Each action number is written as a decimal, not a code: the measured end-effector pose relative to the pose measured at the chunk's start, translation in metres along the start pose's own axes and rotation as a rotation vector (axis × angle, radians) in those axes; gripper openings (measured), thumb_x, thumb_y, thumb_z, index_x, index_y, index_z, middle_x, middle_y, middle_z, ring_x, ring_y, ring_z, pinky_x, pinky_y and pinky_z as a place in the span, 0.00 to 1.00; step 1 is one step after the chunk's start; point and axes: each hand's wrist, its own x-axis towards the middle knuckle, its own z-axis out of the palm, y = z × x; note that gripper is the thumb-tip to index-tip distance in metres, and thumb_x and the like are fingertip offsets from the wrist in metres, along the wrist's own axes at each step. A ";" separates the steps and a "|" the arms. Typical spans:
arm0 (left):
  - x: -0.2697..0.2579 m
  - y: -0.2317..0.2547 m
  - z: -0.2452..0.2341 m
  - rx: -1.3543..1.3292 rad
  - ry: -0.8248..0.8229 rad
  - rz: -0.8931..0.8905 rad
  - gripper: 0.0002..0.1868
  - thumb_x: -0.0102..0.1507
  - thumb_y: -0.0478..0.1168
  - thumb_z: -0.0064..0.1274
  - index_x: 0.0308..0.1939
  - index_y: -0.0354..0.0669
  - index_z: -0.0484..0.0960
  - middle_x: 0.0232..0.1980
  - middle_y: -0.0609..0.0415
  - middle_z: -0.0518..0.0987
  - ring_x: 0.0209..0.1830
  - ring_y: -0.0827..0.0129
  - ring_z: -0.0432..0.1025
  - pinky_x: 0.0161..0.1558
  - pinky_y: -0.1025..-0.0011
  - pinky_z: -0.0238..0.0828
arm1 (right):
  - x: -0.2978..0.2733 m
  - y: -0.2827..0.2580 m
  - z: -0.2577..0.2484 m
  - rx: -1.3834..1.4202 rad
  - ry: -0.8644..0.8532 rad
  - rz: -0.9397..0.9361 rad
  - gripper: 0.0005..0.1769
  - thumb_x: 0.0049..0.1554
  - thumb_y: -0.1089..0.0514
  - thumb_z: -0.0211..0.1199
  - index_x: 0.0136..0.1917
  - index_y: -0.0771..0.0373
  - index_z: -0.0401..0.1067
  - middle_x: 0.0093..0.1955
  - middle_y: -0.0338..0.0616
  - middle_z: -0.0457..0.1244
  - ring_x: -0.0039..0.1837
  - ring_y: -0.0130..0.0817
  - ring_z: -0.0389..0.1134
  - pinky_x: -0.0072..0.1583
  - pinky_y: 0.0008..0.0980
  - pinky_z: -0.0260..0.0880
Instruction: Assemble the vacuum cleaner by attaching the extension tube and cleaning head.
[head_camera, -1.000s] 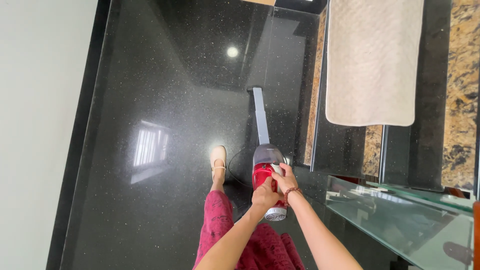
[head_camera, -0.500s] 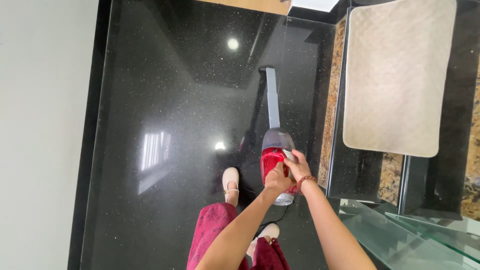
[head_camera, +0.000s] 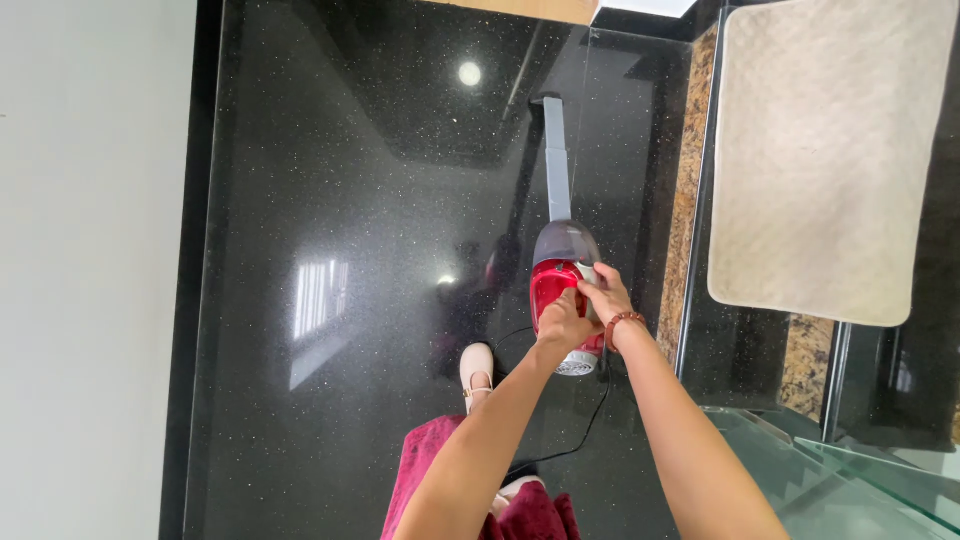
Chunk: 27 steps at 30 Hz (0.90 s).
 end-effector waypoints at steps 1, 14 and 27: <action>-0.003 -0.003 0.000 0.001 -0.001 -0.002 0.50 0.51 0.57 0.68 0.69 0.39 0.62 0.58 0.37 0.79 0.58 0.49 0.76 0.57 0.58 0.73 | 0.001 0.005 0.003 0.000 -0.001 0.002 0.36 0.55 0.54 0.68 0.74 0.55 0.61 0.70 0.48 0.62 0.70 0.39 0.64 0.67 0.37 0.65; -0.081 -0.067 0.040 -0.042 0.031 -0.002 0.46 0.50 0.52 0.70 0.66 0.42 0.65 0.59 0.40 0.79 0.61 0.50 0.74 0.60 0.59 0.71 | -0.093 0.051 0.033 -0.084 0.029 -0.012 0.36 0.55 0.50 0.67 0.74 0.53 0.62 0.71 0.50 0.63 0.69 0.43 0.66 0.67 0.36 0.67; -0.214 -0.148 0.088 -0.126 0.058 0.015 0.42 0.47 0.48 0.72 0.61 0.42 0.71 0.54 0.46 0.83 0.56 0.55 0.78 0.57 0.61 0.73 | -0.208 0.163 0.070 -0.178 0.060 -0.038 0.37 0.53 0.47 0.67 0.74 0.50 0.62 0.68 0.51 0.65 0.68 0.46 0.68 0.66 0.39 0.67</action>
